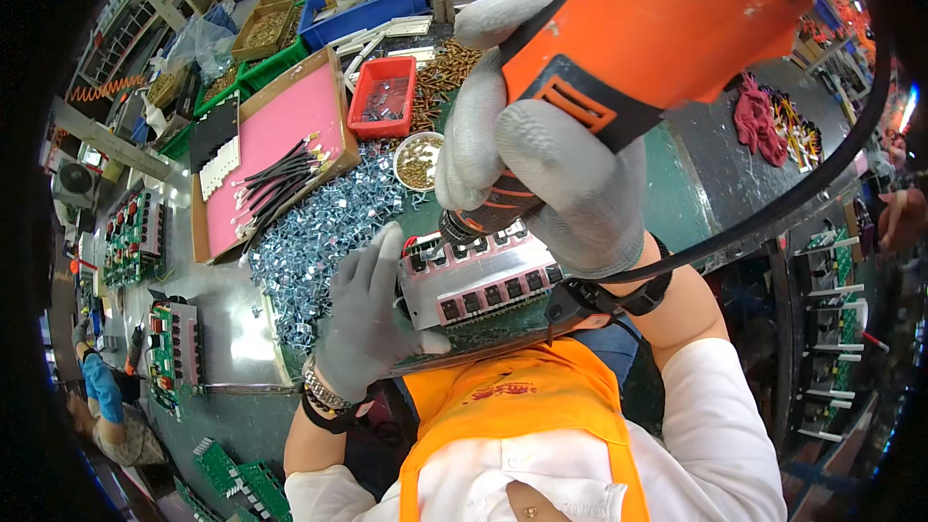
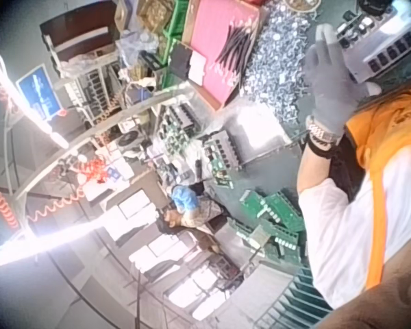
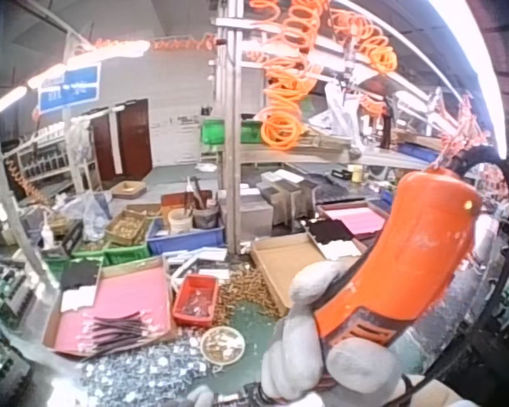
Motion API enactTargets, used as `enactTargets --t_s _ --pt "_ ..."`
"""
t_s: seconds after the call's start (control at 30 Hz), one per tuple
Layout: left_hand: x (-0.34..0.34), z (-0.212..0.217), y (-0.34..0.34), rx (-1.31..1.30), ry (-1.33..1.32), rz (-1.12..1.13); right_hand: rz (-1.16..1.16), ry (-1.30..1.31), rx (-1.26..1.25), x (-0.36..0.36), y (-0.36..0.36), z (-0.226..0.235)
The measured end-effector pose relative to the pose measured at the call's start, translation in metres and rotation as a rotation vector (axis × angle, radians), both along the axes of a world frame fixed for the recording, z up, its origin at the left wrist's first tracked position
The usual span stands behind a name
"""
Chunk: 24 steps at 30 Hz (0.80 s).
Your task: The person is seen assembling components onto circuit boards and using a power drill to secure screws.
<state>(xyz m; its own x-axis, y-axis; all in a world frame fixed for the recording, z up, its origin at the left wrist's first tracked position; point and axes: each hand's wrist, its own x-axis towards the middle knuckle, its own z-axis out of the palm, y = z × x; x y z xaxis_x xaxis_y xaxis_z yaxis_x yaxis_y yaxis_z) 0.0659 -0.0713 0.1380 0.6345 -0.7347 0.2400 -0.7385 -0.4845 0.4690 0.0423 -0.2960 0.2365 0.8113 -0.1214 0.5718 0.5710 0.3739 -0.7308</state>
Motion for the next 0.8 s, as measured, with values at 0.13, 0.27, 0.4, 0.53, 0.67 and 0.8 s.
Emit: enactTargets --t_s 0.13,0.27,0.4,0.53,0.67,0.8 --pt "-0.001 -0.005 0.001 -0.021 0.055 -0.009 -0.019 0.047 -0.038 0.006 0.005 -0.003" --pt "0.001 -0.009 0.001 -0.063 0.017 -0.047 -0.035 0.117 -0.056 0.006 0.012 -0.001" --pt "0.003 -0.014 0.002 -0.092 -0.047 -0.091 -0.047 0.183 -0.155 0.006 0.02 0.003" --pt "0.001 -0.017 0.002 -0.096 -0.088 -0.098 0.08 0.146 -0.105 0.011 0.026 0.005" --pt "-0.003 -0.018 0.006 0.007 -0.095 -0.108 0.255 0.075 -0.125 0.022 0.028 0.005" --pt "-0.002 -0.019 0.008 0.062 -0.07 -0.131 0.431 -0.003 -0.127 0.034 0.03 0.007"
